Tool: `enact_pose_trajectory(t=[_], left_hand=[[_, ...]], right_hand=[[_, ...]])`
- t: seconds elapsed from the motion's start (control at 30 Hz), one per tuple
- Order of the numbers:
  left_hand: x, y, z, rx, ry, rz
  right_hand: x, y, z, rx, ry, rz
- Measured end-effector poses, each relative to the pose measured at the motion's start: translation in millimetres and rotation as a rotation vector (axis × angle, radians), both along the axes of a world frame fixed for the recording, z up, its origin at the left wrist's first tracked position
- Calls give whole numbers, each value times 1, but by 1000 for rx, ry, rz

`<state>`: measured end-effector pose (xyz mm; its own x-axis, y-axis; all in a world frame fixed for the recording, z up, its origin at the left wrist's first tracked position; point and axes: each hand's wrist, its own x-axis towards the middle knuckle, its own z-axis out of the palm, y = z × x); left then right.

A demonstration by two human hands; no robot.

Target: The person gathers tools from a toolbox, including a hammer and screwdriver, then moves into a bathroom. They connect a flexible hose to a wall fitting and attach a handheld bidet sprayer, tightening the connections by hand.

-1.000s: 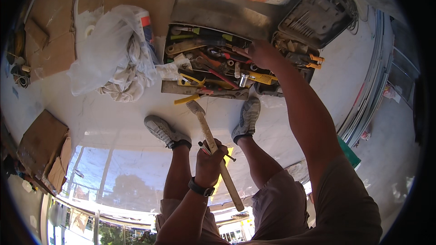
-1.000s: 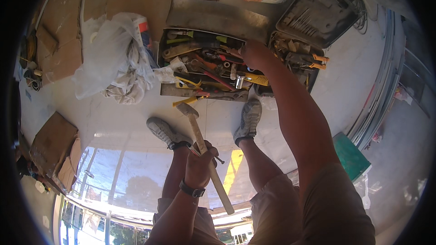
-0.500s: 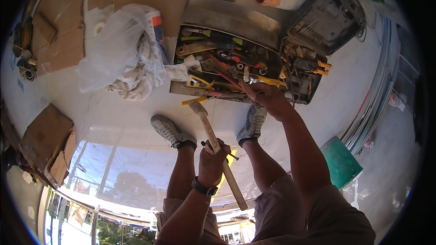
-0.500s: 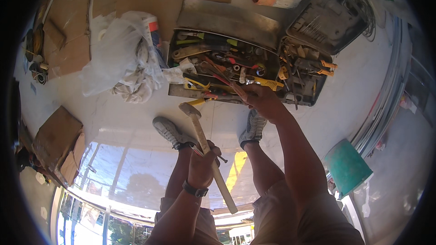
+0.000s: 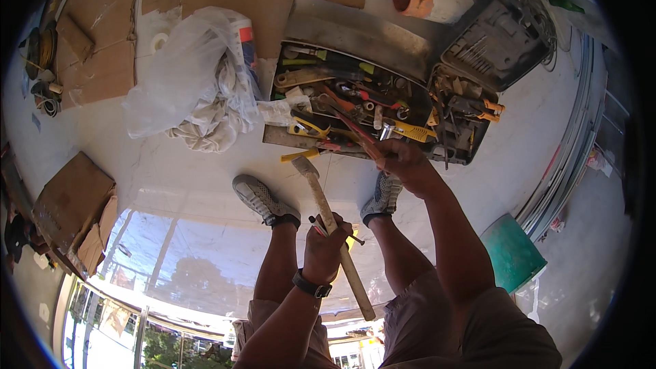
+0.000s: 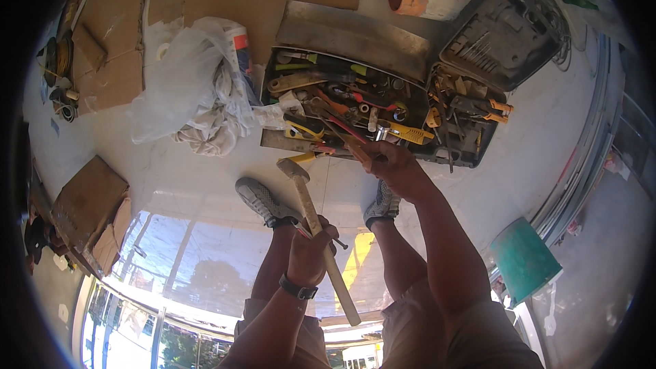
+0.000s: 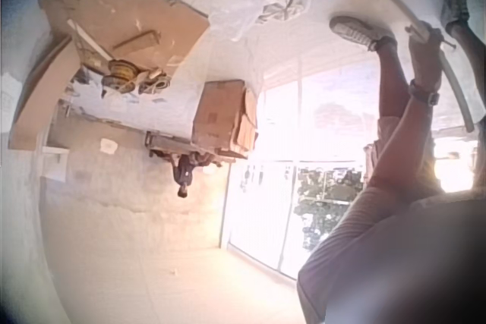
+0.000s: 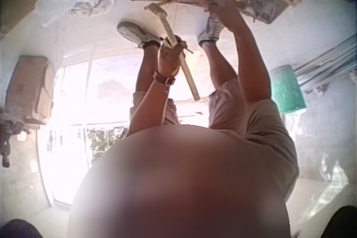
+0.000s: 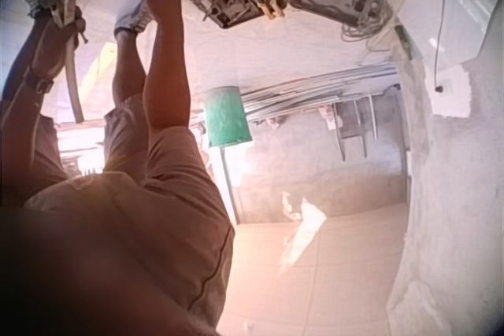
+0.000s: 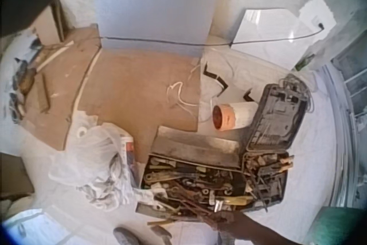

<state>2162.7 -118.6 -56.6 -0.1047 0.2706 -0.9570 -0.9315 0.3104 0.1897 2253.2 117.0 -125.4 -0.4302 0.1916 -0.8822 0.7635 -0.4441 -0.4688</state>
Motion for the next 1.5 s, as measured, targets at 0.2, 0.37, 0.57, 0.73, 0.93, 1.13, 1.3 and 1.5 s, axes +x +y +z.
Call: enact_pose_trajectory(t=[0.2,0.37,0.57,0.73,0.93,1.13,1.3,1.5], left_hand=[[1,0,0,-18,-15,9],[1,0,1,0,-9,17],[1,0,2,-5,-6,-11],[3,0,3,8,-8,22],[-3,7,23,16,40,79],[-41,-7,108,-22,-19,275],[-93,-90,233,-97,65,324],[-125,-266,367,-127,314,514]], right_hand=[[15,-13,-22,29,49,-57],[35,-44,-64,322,-182,236],[33,-47,-77,548,-333,556],[27,-28,-80,705,-308,409],[21,-49,-5,455,-216,484],[-6,-84,149,278,-93,451],[-44,-108,264,409,68,624],[-83,-134,367,519,130,750]])
